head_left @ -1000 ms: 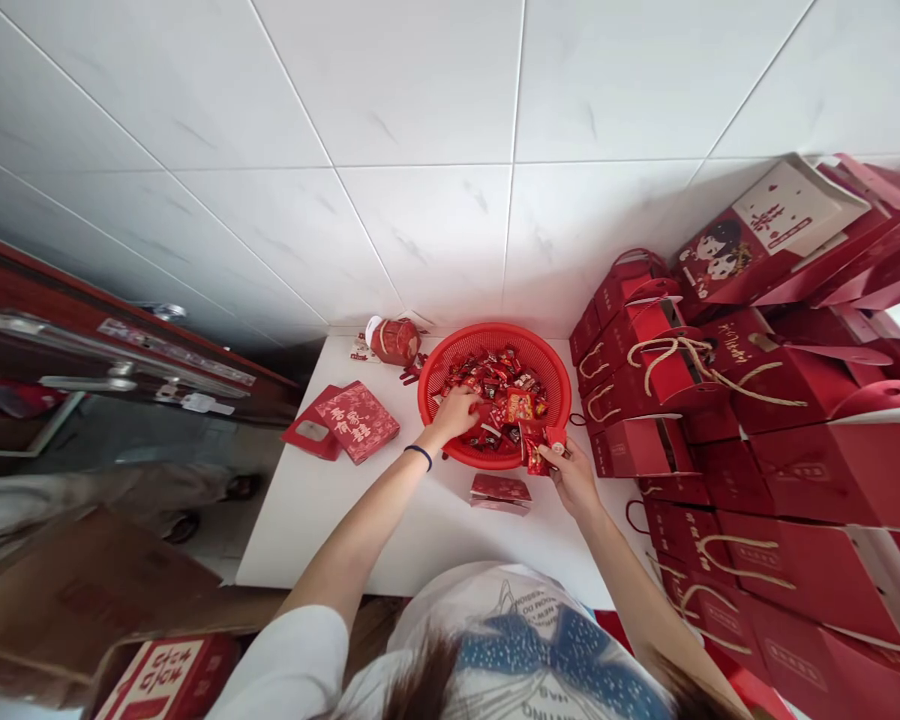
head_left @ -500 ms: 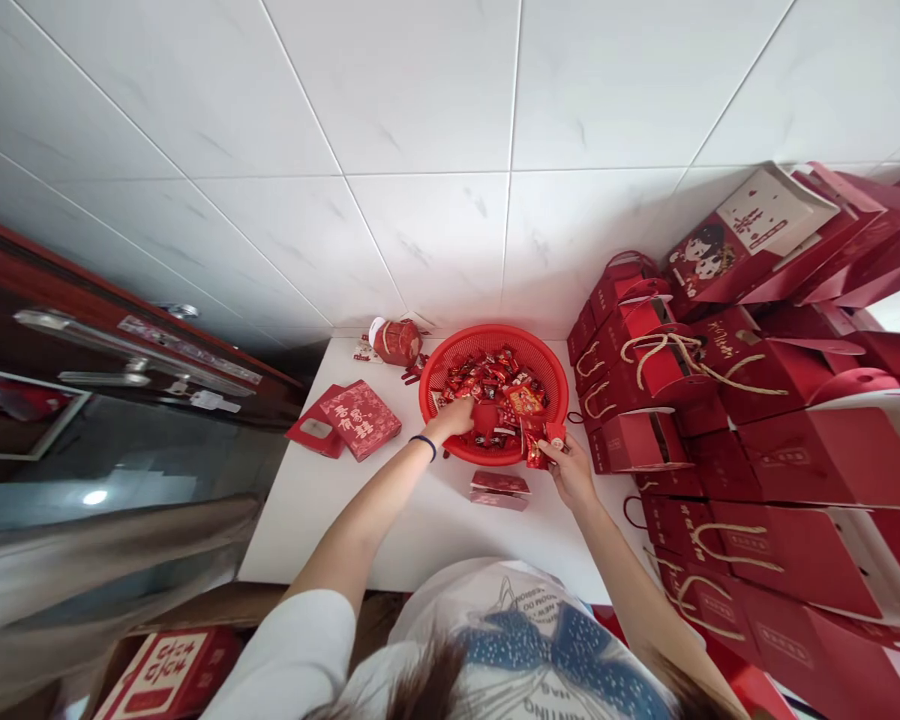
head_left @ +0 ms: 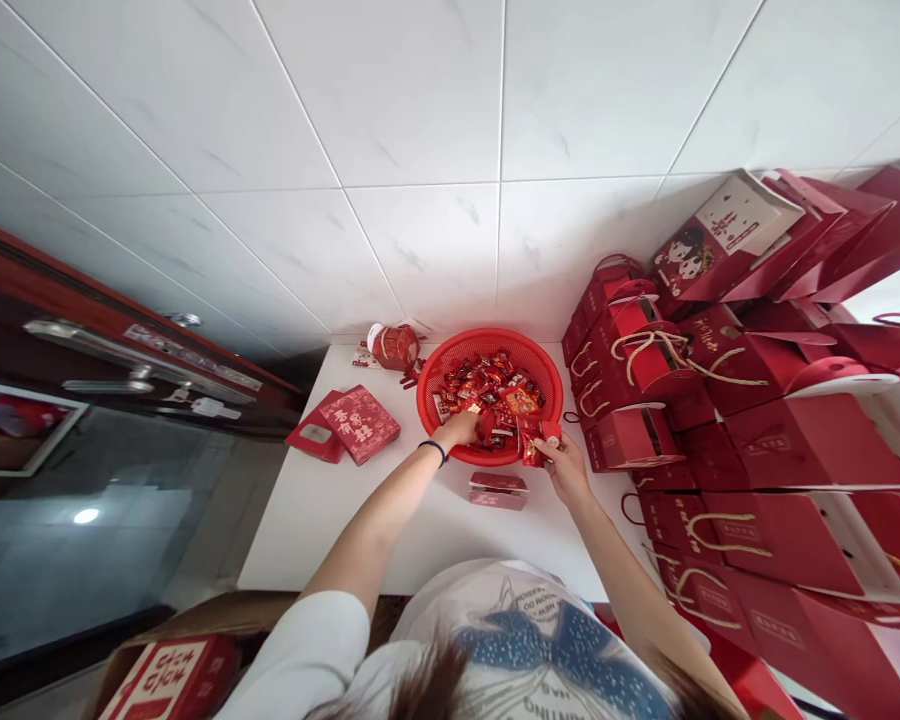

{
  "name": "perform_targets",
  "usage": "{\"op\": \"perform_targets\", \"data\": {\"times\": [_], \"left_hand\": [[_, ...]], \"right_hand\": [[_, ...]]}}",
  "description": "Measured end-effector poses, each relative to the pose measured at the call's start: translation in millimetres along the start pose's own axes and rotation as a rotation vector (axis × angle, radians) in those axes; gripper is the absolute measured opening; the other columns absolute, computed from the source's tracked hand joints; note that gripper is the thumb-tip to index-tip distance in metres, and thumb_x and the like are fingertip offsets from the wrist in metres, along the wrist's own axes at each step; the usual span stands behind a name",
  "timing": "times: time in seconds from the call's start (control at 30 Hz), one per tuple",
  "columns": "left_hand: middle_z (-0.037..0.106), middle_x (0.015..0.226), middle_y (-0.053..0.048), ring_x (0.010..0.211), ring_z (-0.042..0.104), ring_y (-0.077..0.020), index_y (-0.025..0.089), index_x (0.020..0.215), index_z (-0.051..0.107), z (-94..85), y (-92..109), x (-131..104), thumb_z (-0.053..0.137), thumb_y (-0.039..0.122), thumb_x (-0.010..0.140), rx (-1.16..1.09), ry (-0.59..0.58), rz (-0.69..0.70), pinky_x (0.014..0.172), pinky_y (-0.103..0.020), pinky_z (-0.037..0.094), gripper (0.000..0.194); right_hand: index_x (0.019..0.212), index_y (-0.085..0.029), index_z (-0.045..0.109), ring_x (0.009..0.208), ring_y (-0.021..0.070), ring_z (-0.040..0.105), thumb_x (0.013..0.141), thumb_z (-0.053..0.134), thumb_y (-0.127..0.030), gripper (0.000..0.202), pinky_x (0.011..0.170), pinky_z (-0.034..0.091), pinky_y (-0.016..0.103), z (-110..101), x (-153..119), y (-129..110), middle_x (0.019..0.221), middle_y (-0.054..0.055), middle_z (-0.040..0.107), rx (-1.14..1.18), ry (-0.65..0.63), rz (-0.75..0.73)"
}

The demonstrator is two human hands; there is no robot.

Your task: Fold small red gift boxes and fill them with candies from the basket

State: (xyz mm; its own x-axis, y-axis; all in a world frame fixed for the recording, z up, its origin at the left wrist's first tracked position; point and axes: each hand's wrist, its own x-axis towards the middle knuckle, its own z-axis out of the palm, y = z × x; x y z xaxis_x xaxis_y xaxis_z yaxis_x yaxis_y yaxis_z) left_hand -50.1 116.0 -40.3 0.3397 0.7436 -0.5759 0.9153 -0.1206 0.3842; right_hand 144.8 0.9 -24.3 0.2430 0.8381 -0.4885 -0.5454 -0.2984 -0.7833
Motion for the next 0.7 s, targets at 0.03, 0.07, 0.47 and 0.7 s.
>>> {"op": "perform_targets", "data": {"times": [0.03,0.07,0.47,0.7], "left_hand": [[0.076,0.103,-0.008,0.099,0.071,-0.0248,0.018,0.098,0.075,0.7,1.4,-1.4,0.073,0.011,0.070,-0.030,-0.004,0.027,0.089,-0.028,0.053,0.029],[0.077,0.102,-0.006,0.098,0.071,-0.0228,0.019,0.098,0.076,0.0,1.9,-2.4,0.070,0.012,0.073,-0.058,0.007,0.049,0.089,-0.026,0.053,0.026],[0.073,0.118,-0.010,0.113,0.066,-0.0256,0.018,0.110,0.074,-20.9,-21.5,-25.8,0.059,0.008,0.078,-0.167,0.245,0.043,0.099,-0.030,0.048,0.036],[0.077,0.081,-0.004,0.077,0.071,-0.0216,0.021,0.081,0.077,5.2,6.7,-46.1,0.063,0.016,0.077,-0.209,0.000,0.192,0.077,-0.027,0.053,0.016]], "right_hand": [[0.081,-0.020,0.062,0.064,0.0137,0.060,0.045,0.091,-0.032,0.048,0.058,0.053,0.027,-0.5,0.5,0.3,0.070,-0.003,0.062,0.000,-0.003,-0.003],[0.081,-0.020,0.062,0.064,0.0134,0.060,0.045,0.091,-0.032,0.048,0.058,0.053,0.027,-0.7,0.9,0.2,0.069,-0.004,0.062,-0.001,-0.005,-0.005],[0.080,-0.021,0.062,0.060,0.0114,0.057,0.041,0.092,-0.032,0.051,0.057,0.052,0.026,2.1,-3.3,-4.6,0.063,-0.007,0.054,0.006,-0.005,-0.004],[0.078,-0.021,0.063,0.062,0.0118,0.058,0.037,0.093,-0.031,0.052,0.058,0.051,0.025,1.9,-1.3,-8.1,0.067,-0.005,0.060,0.025,0.011,0.035]]}}
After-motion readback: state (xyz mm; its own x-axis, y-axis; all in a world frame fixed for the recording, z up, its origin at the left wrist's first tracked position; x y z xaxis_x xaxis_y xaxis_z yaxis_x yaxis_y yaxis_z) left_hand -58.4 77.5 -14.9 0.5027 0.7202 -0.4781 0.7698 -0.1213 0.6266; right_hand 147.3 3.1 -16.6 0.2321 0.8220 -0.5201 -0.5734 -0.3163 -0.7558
